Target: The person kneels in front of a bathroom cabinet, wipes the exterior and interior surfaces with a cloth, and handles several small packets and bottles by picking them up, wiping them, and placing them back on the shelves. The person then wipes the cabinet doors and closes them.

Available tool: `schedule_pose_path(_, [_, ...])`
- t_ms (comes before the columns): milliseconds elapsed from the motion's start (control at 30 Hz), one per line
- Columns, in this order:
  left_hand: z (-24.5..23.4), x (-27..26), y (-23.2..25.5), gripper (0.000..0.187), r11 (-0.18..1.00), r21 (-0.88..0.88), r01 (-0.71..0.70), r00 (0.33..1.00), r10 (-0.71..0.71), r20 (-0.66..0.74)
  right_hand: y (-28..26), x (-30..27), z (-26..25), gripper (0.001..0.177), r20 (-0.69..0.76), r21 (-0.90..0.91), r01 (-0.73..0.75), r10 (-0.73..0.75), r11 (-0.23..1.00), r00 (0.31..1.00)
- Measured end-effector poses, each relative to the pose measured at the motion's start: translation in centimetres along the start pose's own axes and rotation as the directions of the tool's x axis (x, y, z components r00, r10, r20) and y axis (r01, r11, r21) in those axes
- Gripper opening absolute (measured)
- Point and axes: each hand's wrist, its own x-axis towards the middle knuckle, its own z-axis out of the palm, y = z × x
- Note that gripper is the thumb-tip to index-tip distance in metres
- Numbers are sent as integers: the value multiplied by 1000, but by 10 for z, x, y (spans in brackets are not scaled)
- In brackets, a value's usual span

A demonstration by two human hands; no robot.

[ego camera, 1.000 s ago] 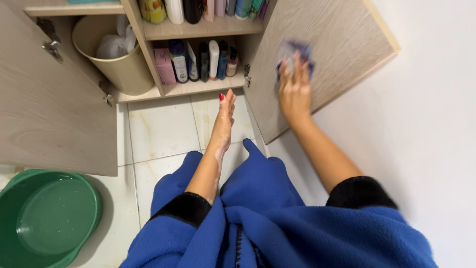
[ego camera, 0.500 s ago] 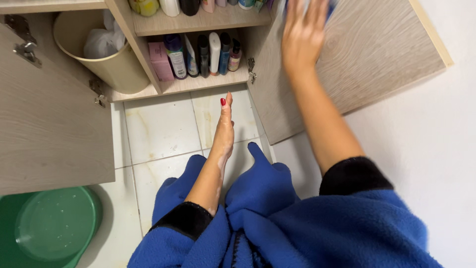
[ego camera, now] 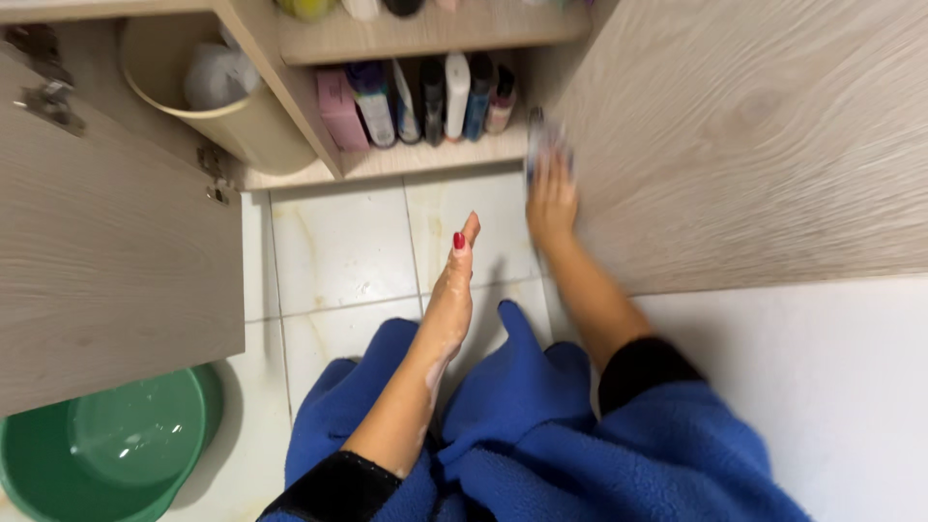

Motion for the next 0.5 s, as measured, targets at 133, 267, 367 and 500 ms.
schedule_pose_path(133, [-2, 3, 1, 92, 999, 36, 35, 999, -35, -4, 16, 108, 9, 64, 278, -402, 85, 33, 911, 960])
schedule_pose_path(267, [-5, 4, 3, 91, 998, 65, 12, 999, -10, -35, -2, 83, 4, 58, 377, -419, 159, 12, 894, 926])
schedule_pose_path(367, [-9, 5, 1, 91, 998, 66, -9, 999, 11, -41, -17, 12, 12, 63, 503, -446, 288, -28, 847, 864])
schedule_pose_path(500, [-11, 4, -7, 90, 996, 88, 34, 998, -30, -47, -20, -69, 19, 55, 898, -251, 571, -32, 782, 439])
